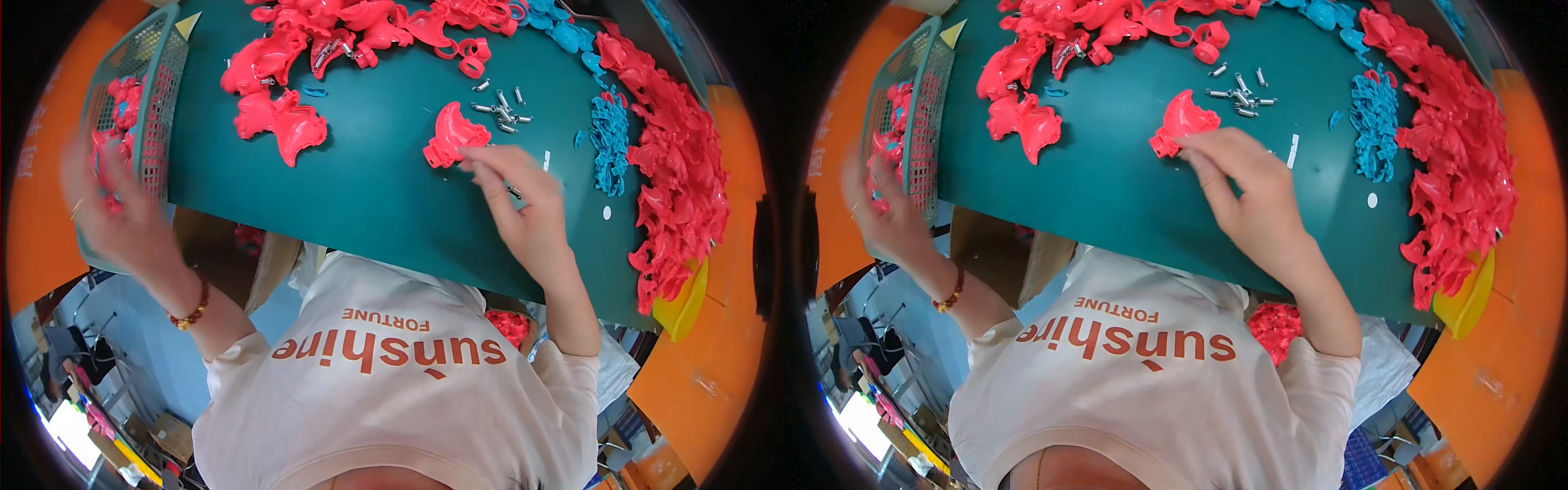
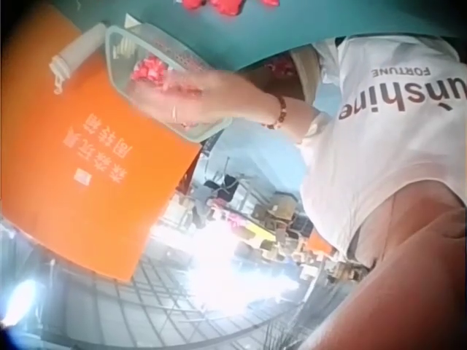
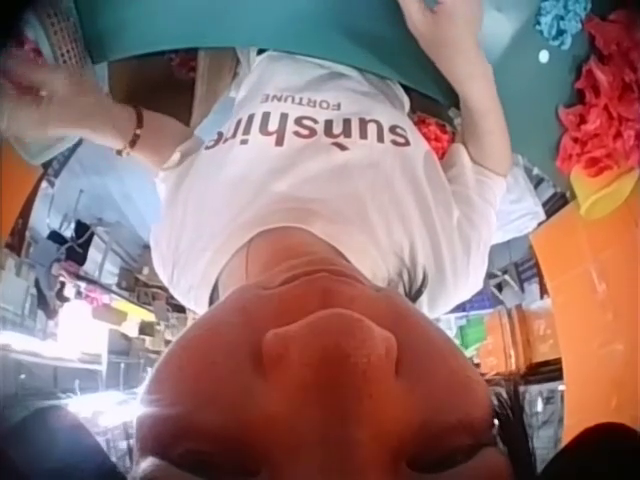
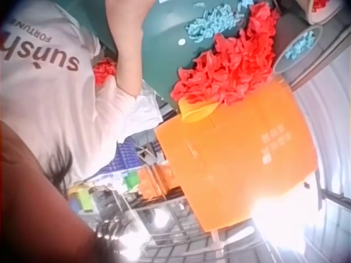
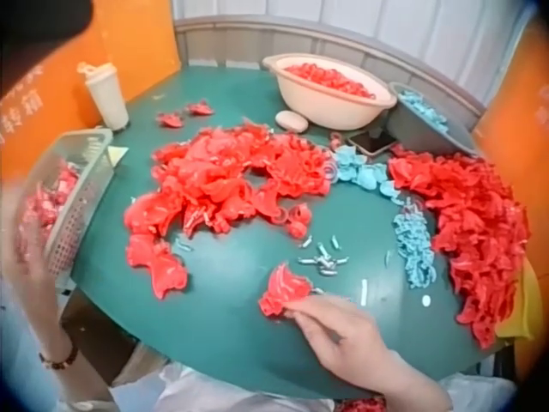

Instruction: Assembling small pink and blue plastic toy components at a workbench.

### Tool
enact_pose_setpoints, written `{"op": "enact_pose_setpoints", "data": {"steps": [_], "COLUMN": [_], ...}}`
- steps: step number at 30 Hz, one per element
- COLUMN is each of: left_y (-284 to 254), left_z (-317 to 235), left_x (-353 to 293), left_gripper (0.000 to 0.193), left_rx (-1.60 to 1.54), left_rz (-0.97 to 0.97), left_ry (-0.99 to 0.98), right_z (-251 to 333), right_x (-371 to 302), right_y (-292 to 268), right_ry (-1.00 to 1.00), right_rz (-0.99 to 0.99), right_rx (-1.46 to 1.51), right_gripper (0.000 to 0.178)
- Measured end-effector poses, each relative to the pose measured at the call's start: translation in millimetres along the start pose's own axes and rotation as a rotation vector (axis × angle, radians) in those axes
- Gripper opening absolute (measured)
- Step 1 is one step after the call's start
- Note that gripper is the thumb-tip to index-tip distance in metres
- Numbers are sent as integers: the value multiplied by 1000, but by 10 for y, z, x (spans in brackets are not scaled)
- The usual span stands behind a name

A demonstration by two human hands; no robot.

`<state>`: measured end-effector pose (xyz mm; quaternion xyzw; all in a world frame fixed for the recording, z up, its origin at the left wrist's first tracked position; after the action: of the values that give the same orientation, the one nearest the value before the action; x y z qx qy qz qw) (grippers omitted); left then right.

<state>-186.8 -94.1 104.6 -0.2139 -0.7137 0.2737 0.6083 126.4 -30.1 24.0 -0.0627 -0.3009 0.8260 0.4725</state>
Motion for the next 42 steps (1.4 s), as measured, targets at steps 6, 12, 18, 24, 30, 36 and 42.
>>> {"op": "enact_pose_setpoints", "data": {"steps": [6, 12, 18, 24, 30, 36, 42], "left_y": [773, 845, 818, 1071, 1077, 1007, 926], "left_z": [-841, -892, -941, -1195, -1521, -1552, -1592], "left_x": [-331, -319, -287, -678, -986, -967, -907], "left_gripper": [39, 15, 15, 17, 23, 21, 17], "left_rx": [-124, -138, -690, -1154, -1704, -1435, -1358], "left_rz": [568, 617, 671, 982, 1401, 1197, 1270], "left_ry": [477, 562, -36, -529, -933, -706, -578], "right_z": [-245, -271, -289, -267, -428, 129, 277], "right_x": [-132, -199, -135, -62, -50, -103, -157], "right_y": [-428, -329, -249, -150, -203, -221, -101], "right_ry": [149, 120, -46, -41, 18, -309, -518], "right_rz": [-149, -109, -91, -142, -147, -205, -62], "right_rx": [-347, -558, -687, -748, -582, -438, -290], "right_gripper": [15, 17, 18, 20, 19, 23, 29]}}
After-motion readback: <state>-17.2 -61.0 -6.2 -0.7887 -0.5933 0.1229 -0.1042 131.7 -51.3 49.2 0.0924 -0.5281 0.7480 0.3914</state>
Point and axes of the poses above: each hand's wrist, its own x-axis towards the middle knuckle, its own y-axis out of the palm, z = x × y, the point moved 6 cm from there along x, towards the middle knuckle, and after that the axes turned 5 degrees about z, right-handed, at the moved point
